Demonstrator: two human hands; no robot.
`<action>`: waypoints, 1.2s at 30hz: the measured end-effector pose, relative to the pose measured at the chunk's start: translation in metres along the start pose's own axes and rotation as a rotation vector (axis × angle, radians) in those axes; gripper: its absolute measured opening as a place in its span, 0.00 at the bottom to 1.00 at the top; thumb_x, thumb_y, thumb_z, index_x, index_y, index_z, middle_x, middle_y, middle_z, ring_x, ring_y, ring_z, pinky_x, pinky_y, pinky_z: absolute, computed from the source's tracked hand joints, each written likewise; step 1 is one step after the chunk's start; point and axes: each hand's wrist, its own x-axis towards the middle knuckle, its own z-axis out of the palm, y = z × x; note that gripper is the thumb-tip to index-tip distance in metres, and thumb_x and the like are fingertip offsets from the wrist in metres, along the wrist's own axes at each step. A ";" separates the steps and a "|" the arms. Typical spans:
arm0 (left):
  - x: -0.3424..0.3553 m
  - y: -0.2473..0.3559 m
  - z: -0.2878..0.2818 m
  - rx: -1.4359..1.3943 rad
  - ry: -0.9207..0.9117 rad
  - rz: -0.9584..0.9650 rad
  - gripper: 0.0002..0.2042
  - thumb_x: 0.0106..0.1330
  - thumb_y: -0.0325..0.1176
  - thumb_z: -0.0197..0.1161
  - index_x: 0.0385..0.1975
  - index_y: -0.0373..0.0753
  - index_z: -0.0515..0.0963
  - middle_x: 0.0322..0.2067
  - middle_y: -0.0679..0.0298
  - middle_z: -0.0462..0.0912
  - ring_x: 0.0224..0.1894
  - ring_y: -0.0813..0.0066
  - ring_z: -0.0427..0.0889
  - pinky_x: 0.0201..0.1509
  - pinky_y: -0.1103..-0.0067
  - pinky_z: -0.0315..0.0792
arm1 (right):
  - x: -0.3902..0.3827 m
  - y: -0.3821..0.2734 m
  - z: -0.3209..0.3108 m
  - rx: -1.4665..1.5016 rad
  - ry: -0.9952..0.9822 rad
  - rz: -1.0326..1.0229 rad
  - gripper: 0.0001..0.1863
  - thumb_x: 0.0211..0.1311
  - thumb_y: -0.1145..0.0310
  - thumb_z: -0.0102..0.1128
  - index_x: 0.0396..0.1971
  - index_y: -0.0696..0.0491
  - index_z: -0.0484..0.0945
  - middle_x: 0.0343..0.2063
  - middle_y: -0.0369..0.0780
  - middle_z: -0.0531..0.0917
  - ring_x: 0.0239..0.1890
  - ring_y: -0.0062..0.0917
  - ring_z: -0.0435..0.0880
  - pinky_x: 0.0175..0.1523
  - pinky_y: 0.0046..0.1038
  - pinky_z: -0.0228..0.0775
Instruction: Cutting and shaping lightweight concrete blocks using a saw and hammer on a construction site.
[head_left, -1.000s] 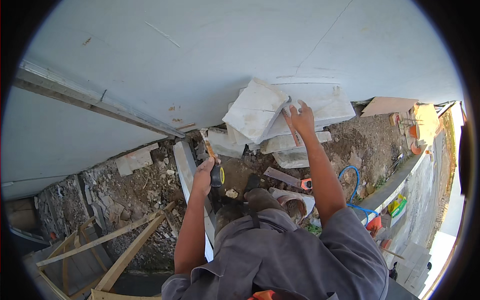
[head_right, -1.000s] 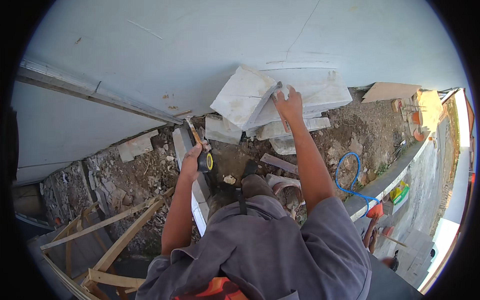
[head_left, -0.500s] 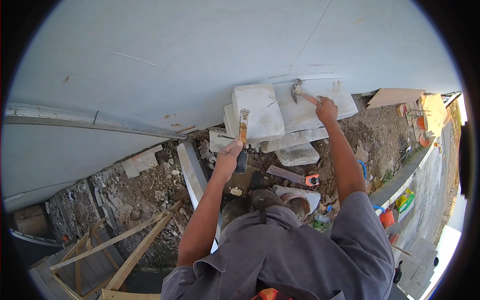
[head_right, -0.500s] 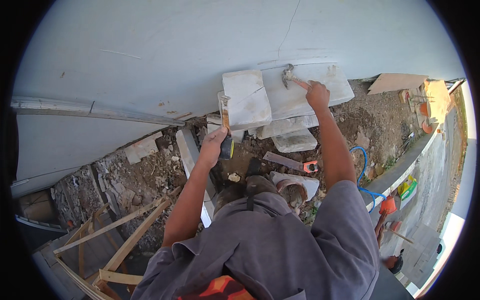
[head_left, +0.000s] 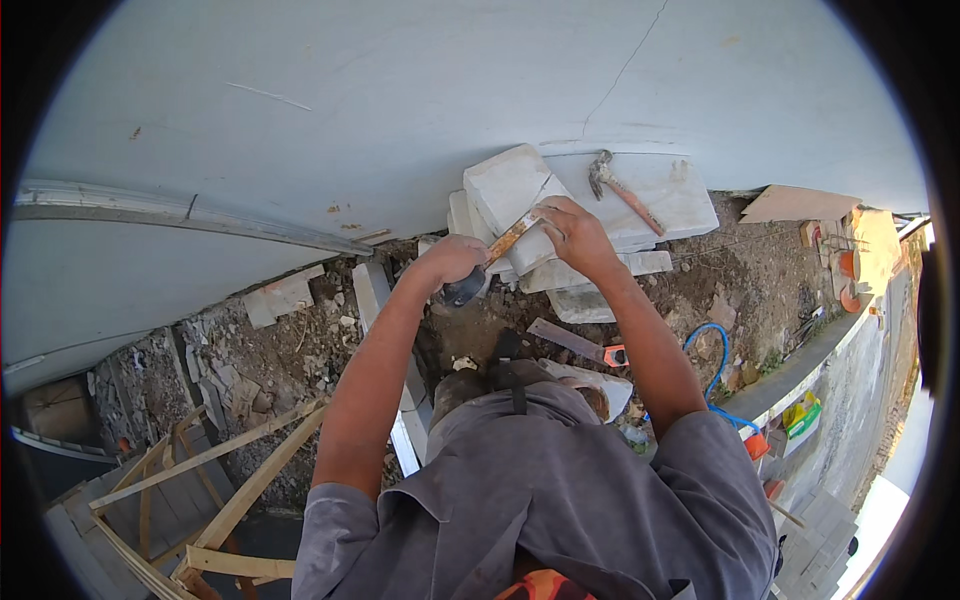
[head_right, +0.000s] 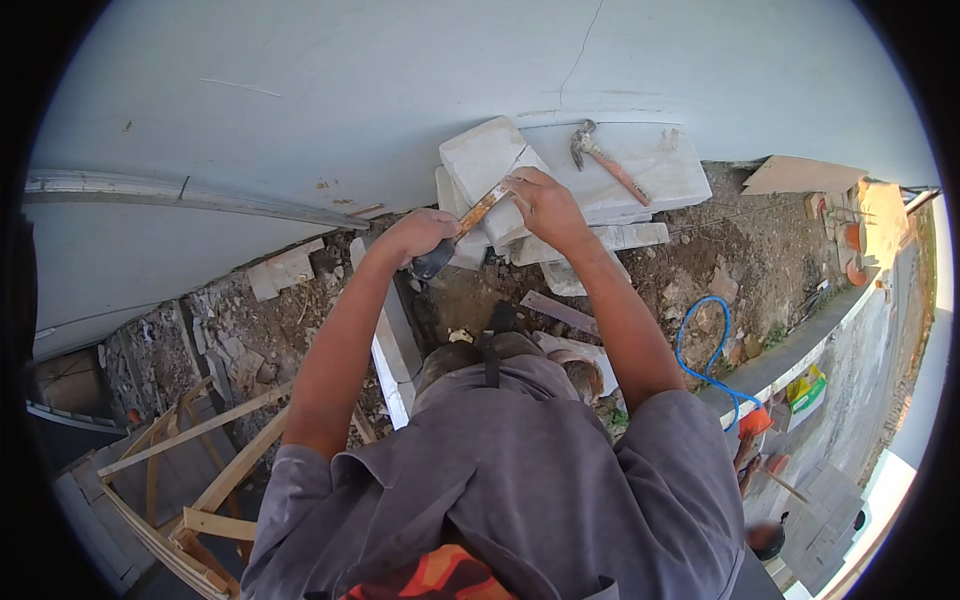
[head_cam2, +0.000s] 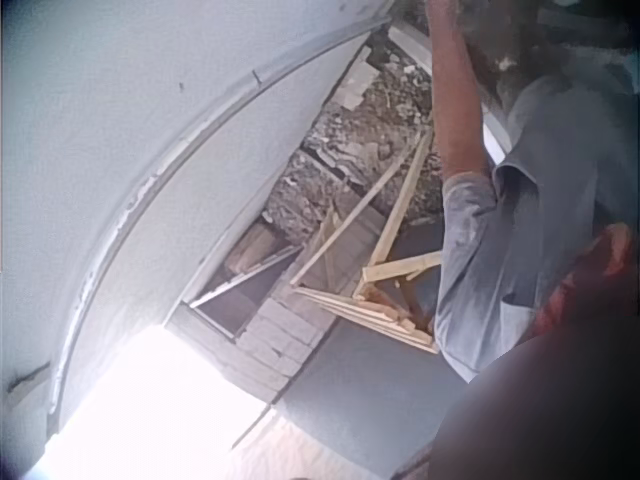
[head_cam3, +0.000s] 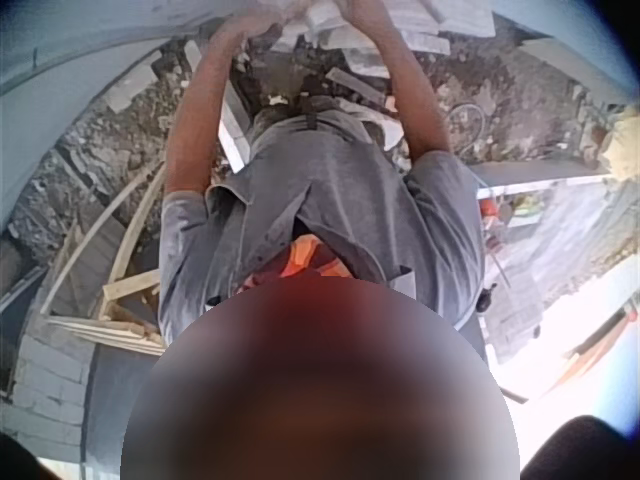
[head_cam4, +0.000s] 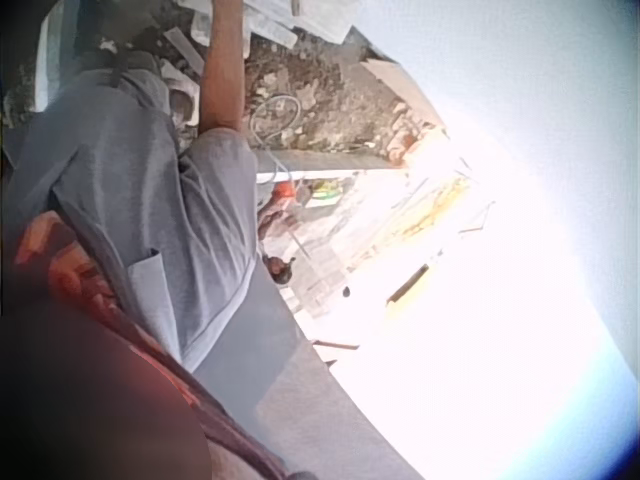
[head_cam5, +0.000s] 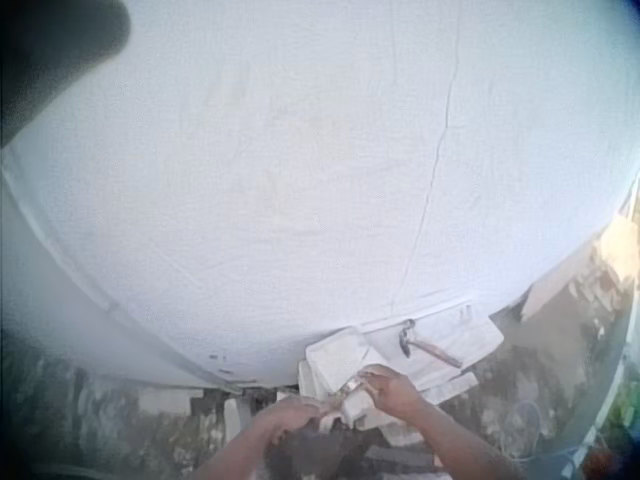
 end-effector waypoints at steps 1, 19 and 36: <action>0.008 0.001 -0.006 0.089 -0.070 -0.005 0.14 0.64 0.38 0.56 0.39 0.36 0.82 0.32 0.58 0.83 0.32 0.71 0.78 0.39 0.76 0.71 | -0.001 0.009 0.006 0.001 -0.002 0.002 0.14 0.54 0.76 0.59 0.42 0.54 0.81 0.42 0.42 0.80 0.45 0.38 0.79 0.49 0.34 0.74; 0.026 0.054 -0.022 0.203 -0.299 -0.117 0.14 0.56 0.28 0.60 0.43 0.39 0.81 0.32 0.65 0.84 0.31 0.81 0.78 0.36 0.82 0.73 | -0.007 0.021 0.025 -0.157 0.203 0.148 0.08 0.53 0.74 0.61 0.34 0.51 0.84 0.36 0.37 0.85 0.41 0.32 0.82 0.44 0.31 0.75; 0.028 0.051 -0.022 0.091 -0.363 -0.221 0.20 0.57 0.26 0.60 0.52 0.38 0.77 0.32 0.64 0.85 0.28 0.80 0.80 0.32 0.82 0.75 | 0.008 0.011 0.015 -0.315 0.016 0.170 0.06 0.51 0.74 0.57 0.27 0.53 0.83 0.28 0.40 0.81 0.39 0.35 0.80 0.40 0.35 0.75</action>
